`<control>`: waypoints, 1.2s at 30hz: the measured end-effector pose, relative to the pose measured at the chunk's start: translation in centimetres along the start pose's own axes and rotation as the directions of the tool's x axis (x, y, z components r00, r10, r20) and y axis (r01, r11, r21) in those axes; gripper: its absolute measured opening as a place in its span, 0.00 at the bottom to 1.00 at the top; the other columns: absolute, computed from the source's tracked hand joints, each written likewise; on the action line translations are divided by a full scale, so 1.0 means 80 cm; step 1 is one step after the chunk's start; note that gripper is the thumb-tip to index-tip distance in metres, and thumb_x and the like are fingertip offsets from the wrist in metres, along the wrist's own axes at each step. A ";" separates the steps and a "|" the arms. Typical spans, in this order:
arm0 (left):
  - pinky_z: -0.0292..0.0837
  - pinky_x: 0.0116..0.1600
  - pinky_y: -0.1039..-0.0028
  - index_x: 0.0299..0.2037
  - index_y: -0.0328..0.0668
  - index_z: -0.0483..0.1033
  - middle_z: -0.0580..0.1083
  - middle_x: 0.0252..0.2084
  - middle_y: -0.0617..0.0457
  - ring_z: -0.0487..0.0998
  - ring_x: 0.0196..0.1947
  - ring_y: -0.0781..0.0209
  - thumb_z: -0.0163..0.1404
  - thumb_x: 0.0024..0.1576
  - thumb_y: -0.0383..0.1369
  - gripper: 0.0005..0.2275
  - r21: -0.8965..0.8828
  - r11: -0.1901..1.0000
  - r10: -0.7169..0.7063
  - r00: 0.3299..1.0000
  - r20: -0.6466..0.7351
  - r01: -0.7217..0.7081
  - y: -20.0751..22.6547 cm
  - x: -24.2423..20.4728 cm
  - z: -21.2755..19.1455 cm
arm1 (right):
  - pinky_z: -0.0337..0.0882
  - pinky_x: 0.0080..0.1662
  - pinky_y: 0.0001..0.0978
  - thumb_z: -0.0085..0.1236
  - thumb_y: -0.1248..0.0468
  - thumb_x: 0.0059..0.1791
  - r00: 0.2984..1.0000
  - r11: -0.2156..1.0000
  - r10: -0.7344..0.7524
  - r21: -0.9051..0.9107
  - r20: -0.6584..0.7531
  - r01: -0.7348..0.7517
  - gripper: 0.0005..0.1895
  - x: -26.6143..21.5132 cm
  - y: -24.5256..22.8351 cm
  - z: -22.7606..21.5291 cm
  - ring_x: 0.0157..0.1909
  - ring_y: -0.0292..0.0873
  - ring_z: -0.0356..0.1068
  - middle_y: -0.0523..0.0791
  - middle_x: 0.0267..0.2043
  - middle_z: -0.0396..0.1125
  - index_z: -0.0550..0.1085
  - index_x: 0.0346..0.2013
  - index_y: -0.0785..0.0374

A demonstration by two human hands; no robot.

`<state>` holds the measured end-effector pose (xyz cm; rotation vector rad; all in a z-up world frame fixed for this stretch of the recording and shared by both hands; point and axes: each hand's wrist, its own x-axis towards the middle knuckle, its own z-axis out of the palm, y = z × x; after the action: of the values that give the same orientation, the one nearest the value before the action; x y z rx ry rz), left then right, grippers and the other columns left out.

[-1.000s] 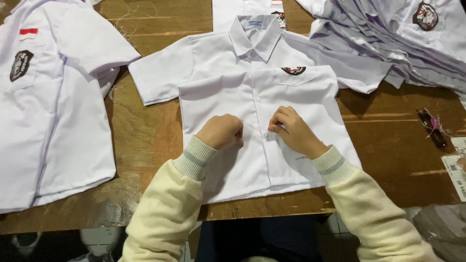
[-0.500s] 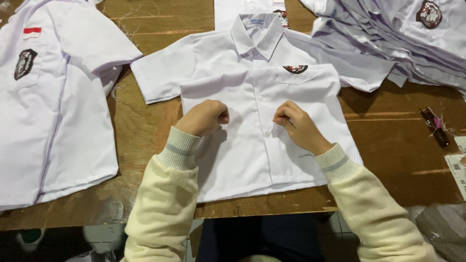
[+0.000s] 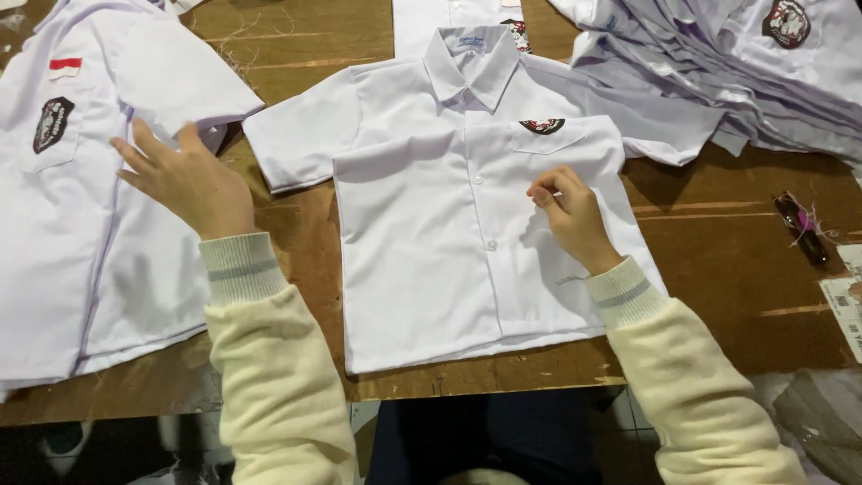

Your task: Folding a white collared shirt on a wooden table in a factory setting.

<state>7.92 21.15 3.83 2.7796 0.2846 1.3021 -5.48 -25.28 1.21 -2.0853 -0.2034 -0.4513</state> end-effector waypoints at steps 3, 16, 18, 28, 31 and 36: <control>0.09 0.61 0.29 0.57 0.46 0.69 0.75 0.20 0.52 0.82 0.31 0.43 0.59 0.64 0.37 0.16 -0.129 0.971 -0.179 0.970 0.163 0.201 0.025 0.000 -0.019 | 0.65 0.39 0.25 0.51 0.70 0.57 0.979 0.989 -0.124 -0.065 0.161 0.136 0.07 -0.002 -0.018 -0.004 0.36 0.38 0.64 0.44 0.40 0.64 0.78 0.39 0.63; 0.50 0.68 0.35 0.47 0.57 0.77 0.73 0.51 0.57 0.71 0.60 0.52 0.53 0.57 0.33 0.09 -0.648 0.500 0.667 0.733 -0.135 -0.575 0.241 -0.114 -0.041 | 0.65 0.49 0.38 0.70 0.60 0.45 0.897 0.868 -0.260 -0.320 0.358 0.379 0.07 -0.016 -0.009 0.019 0.45 0.42 0.65 0.37 0.38 0.66 0.77 0.29 0.55; 0.67 0.62 0.45 0.40 0.57 0.77 0.73 0.48 0.60 0.74 0.57 0.54 0.63 0.48 0.37 0.12 -0.735 0.384 0.767 0.636 -0.083 -0.559 0.259 -0.145 -0.033 | 0.65 0.49 0.36 0.68 0.59 0.46 0.897 0.858 -0.250 -0.347 0.364 0.380 0.08 -0.017 -0.004 0.021 0.47 0.40 0.65 0.36 0.39 0.66 0.76 0.29 0.54; 0.74 0.59 0.56 0.43 0.40 0.70 0.75 0.47 0.43 0.78 0.53 0.43 0.62 0.52 0.44 0.19 -0.974 0.159 0.896 0.438 0.074 -0.162 0.262 -0.165 -0.028 | 0.60 0.52 0.37 0.61 0.59 0.50 0.891 0.841 -0.182 -0.403 0.417 0.360 0.08 -0.017 0.003 0.025 0.49 0.40 0.63 0.35 0.41 0.61 0.70 0.32 0.53; 0.74 0.58 0.56 0.41 0.42 0.71 0.74 0.50 0.44 0.77 0.54 0.43 0.61 0.54 0.44 0.17 -0.972 0.203 0.890 0.436 0.132 -0.120 0.261 -0.162 -0.040 | 0.60 0.52 0.37 0.60 0.59 0.51 0.892 0.842 -0.169 -0.409 0.418 0.352 0.08 -0.016 0.004 0.024 0.48 0.40 0.63 0.35 0.42 0.61 0.69 0.33 0.54; 0.74 0.56 0.62 0.35 0.49 0.75 0.74 0.51 0.53 0.77 0.55 0.52 0.61 0.55 0.43 0.11 -0.929 0.318 0.856 0.478 0.196 -0.188 0.267 -0.171 -0.040 | 0.64 0.52 0.38 0.58 0.60 0.53 0.888 0.807 -0.187 -0.450 0.420 0.382 0.07 -0.015 0.013 0.023 0.48 0.41 0.63 0.37 0.43 0.61 0.68 0.34 0.54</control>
<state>-0.08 -2.50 -1.67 2.1762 -1.2154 0.0859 -5.85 -24.26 -0.95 -2.6884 -0.6938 -0.3225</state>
